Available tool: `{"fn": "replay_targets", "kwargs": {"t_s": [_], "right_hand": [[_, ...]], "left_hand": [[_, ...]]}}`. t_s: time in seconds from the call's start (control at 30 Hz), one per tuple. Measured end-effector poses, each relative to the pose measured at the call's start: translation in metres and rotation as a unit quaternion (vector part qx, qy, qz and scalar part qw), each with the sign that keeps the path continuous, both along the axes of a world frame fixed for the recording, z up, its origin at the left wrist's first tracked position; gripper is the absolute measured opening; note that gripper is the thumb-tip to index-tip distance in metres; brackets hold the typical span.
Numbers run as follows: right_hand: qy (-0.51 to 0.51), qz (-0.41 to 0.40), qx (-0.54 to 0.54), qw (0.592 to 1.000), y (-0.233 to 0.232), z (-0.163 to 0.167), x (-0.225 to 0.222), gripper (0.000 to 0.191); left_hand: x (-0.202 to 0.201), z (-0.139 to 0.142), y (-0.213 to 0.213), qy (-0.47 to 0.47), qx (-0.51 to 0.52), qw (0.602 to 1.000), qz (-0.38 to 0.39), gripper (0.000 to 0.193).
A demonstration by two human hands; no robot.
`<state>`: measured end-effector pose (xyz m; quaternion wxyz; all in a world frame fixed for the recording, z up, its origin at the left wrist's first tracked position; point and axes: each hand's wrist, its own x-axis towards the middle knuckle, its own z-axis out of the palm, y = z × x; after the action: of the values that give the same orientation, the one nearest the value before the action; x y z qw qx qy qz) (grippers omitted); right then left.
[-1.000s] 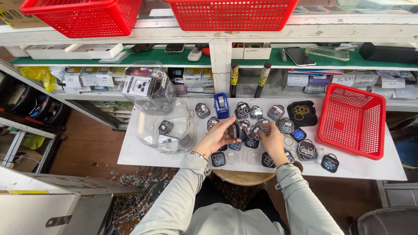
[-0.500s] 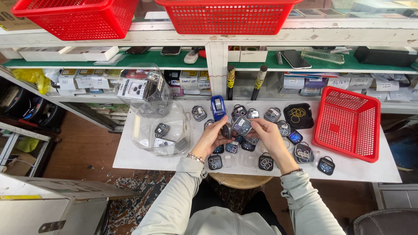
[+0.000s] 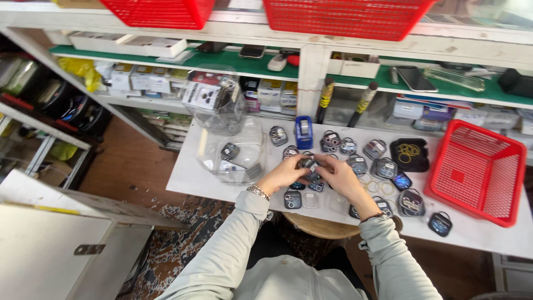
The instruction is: The person sits at a workbench covered with key fobs and attaches metal key rings to them. They pick up a fob, thread a key ring through its attachment point by hand, and set the finished fob back on the bench, repeating this for many fobs.
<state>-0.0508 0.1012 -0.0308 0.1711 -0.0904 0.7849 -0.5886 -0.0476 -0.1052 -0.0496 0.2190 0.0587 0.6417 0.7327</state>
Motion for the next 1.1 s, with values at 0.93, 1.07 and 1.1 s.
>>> {"fn": "replay_targets", "kwargs": {"t_s": [0.93, 1.07, 1.1], "right_hand": [[0.17, 0.016, 0.382, 0.908, -0.137, -0.043, -0.005, 0.036], [0.187, 0.004, 0.323, 0.928, -0.13, -0.034, -0.008, 0.026], [0.208, -0.001, 0.282, 0.936, -0.127, -0.029, -0.011, 0.023]], "left_hand": [[-0.081, 0.009, -0.183, 0.282, -0.74, 0.572, -0.216, 0.022], [-0.082, 0.024, -0.181, 0.311, -0.724, 0.58, -0.207, 0.018], [-0.079, 0.037, -0.182, 0.287, -0.711, 0.613, -0.19, 0.019]]}}
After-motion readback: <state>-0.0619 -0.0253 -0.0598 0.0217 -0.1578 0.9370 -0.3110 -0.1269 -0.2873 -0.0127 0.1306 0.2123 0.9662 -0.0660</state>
